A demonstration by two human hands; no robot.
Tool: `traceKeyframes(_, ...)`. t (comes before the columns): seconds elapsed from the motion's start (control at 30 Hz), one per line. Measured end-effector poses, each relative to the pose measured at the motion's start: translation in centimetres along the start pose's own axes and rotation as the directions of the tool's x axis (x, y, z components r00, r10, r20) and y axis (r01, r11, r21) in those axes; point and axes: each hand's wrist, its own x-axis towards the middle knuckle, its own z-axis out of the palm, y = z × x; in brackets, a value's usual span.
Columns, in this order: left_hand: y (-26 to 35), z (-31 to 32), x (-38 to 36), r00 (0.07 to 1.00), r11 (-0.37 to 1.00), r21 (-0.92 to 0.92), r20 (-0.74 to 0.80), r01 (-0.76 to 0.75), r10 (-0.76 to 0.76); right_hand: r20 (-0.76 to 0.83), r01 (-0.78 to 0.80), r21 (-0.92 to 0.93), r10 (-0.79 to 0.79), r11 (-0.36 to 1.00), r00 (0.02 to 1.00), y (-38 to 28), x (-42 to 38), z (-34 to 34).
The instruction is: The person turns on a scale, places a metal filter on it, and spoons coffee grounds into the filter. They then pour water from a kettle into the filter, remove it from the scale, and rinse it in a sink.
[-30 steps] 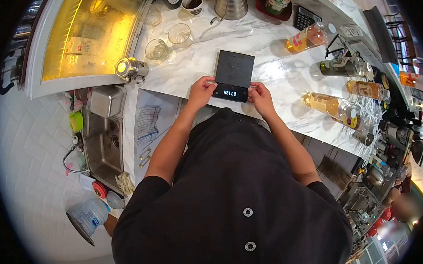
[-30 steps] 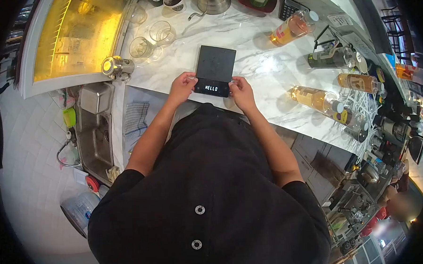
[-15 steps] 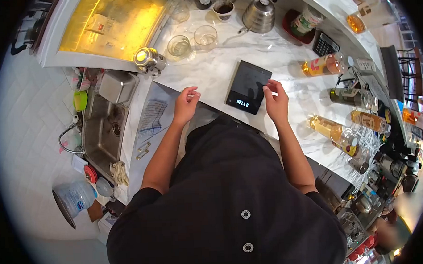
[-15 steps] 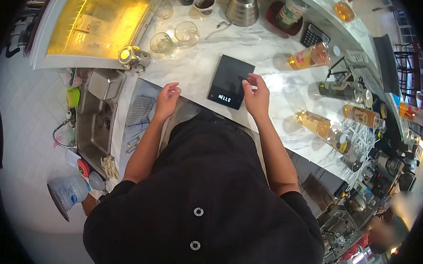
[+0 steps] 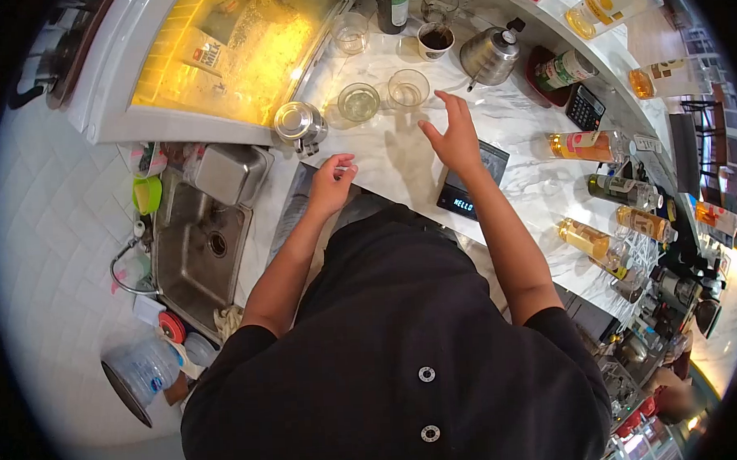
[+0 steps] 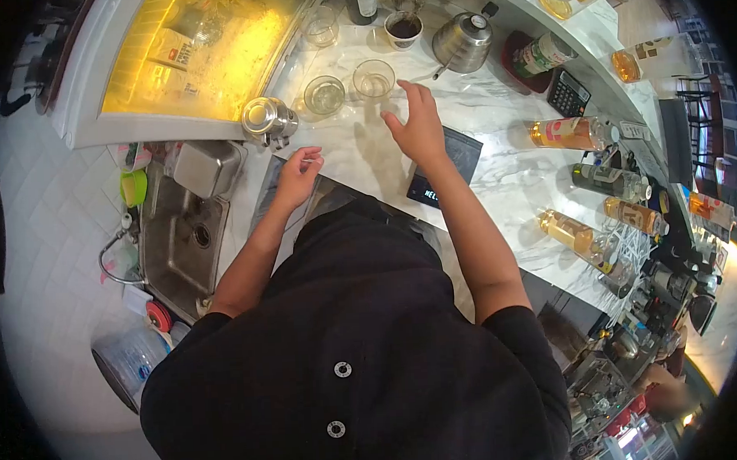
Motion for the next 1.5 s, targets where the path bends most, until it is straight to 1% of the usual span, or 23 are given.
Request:
traceKeyframes(0.07,-0.1,-0.5,0.9,0.995,0.999,0.033,0.103,-0.017,0.013,0.006,0.001,-0.037,-0.001,0.999,1.000,-0.2,2.1,1.5)
traceKeyframes(0.2,0.7,-1.1,1.8,0.982,0.999,0.026,0.185,-0.037,0.031,0.051,-0.042,-0.132,0.049,0.990,0.998,-1.2,4.1,3.6)
traceKeyframes(0.3,-0.1,-1.5,2.5,0.974,0.996,0.027,0.217,-0.079,0.072,0.043,-0.042,-0.153,0.049,0.987,0.998,-1.2,5.0,4.6)
traceKeyframes(0.37,-1.0,-2.0,2.6,0.973,0.997,0.019,0.221,-0.073,0.067,0.054,-0.035,-0.152,0.044,0.988,0.998,-0.9,5.3,5.0)
traceKeyframes(0.43,-1.8,-2.7,2.2,0.975,1.000,-0.003,0.220,0.017,-0.016,0.079,-0.028,-0.146,0.040,0.989,0.996,-0.7,4.8,5.2)
traceKeyframes(0.57,-4.7,-5.5,0.5,0.990,1.000,-0.024,0.138,-0.003,0.007,0.074,0.015,-0.139,-0.005,0.990,0.997,-0.6,4.7,4.9)
traceKeyframes(0.67,-6.8,-7.7,-1.4,0.990,0.990,-0.068,0.077,0.124,-0.119,0.054,0.002,-0.143,0.005,0.990,0.999,-1.4,4.0,4.7)
traceKeyframes(0.7,-7.1,-8.3,-1.6,0.990,0.989,-0.069,0.074,0.129,-0.124,0.030,-0.014,-0.162,0.019,0.987,0.999,-2.0,3.6,4.6)
traceKeyframes(0.73,-7.3,-8.8,-1.8,0.993,0.989,-0.095,0.028,0.117,-0.114,0.035,-0.012,-0.160,0.018,0.987,0.999,-3.0,3.0,4.3)
traceKeyframes(0.77,-7.5,-9.2,-1.9,0.994,0.987,-0.122,-0.020,0.102,-0.105,-0.005,0.012,-0.213,-0.014,0.977,1.000,-4.1,2.1,4.0)
traceKeyframes(0.8,-7.2,-9.5,-1.9,0.994,0.986,-0.126,-0.028,0.105,-0.110,-0.042,0.037,-0.266,-0.050,0.963,0.998,-5.0,1.3,3.9)
traceKeyframes(0.83,-6.4,-9.9,-1.7,0.993,0.982,-0.169,-0.073,0.081,-0.094,-0.032,0.047,-0.263,-0.057,0.964,0.998,-5.8,0.3,4.1)
traceKeyframes(0.87,-5.7,-10.5,-1.5,0.990,0.977,-0.207,-0.118,0.055,-0.081,-0.015,0.051,-0.213,-0.055,0.976,0.998,-6.6,-0.8,4.6)
traceKeyframes(0.9,-5.0,-11.0,-1.3,0.988,0.976,-0.208,-0.124,0.062,-0.089,0.001,0.051,-0.163,-0.051,0.985,0.999,-7.3,-1.7,5.2)
traceKeyframes(0.97,-3.7,-11.6,-0.4,0.996,0.979,-0.206,-0.090,0.005,-0.024,0.093,0.110,-0.039,-0.106,0.993,0.990,-7.6,-2.9,7.2)
traceKeyframes(1.0,-3.3,-11.6,0.1,0.996,0.972,-0.235,-0.088,-0.025,0.004,0.121,0.090,0.019,-0.092,0.996,0.988,-7.7,-3.3,8.8)
traceKeyframes(1.1,-1.2,-11.2,1.1,0.995,0.968,-0.247,-0.097,-0.053,0.030,0.336,-0.037,0.179,-0.025,0.983,0.942,-7.7,-3.4,12.8)
traceKeyframes(1.13,0.5,-11.4,1.1,0.996,0.982,-0.183,-0.092,-0.037,0.021,0.337,-0.037,0.183,-0.028,0.982,0.941,-7.9,-3.1,13.9)
traceKeyframes(1.2,0.8,-11.1,1.6,0.996,0.983,-0.179,-0.079,-0.047,0.033,0.516,-0.267,0.310,0.074,0.912,0.853,-8.3,-2.7,15.8)
traceKeyframes(1.23,1.1,-11.1,2.0,0.997,0.982,-0.177,-0.063,-0.060,0.049,0.516,-0.266,0.311,0.073,0.912,0.853,-8.6,-2.4,16.7)
traceKeyframes(1.3,1.4,-11.4,2.4,0.996,0.983,-0.165,-0.053,-0.075,0.067,0.540,-0.333,0.348,0.103,0.877,0.835,-8.8,-1.9,18.2)
traceKeyframes(1.37,1.7,-12.0,2.8,0.996,0.993,-0.099,0.048,-0.069,0.074,0.563,-0.344,0.351,0.097,0.871,0.821,-8.5,-1.6,19.3)
traceKeyframes(1.5,2.1,-13.0,2.8,0.991,0.995,-0.052,0.094,-0.088,0.093,0.608,-0.407,0.388,0.102,0.827,0.787,-7.4,-2.0,21.0)
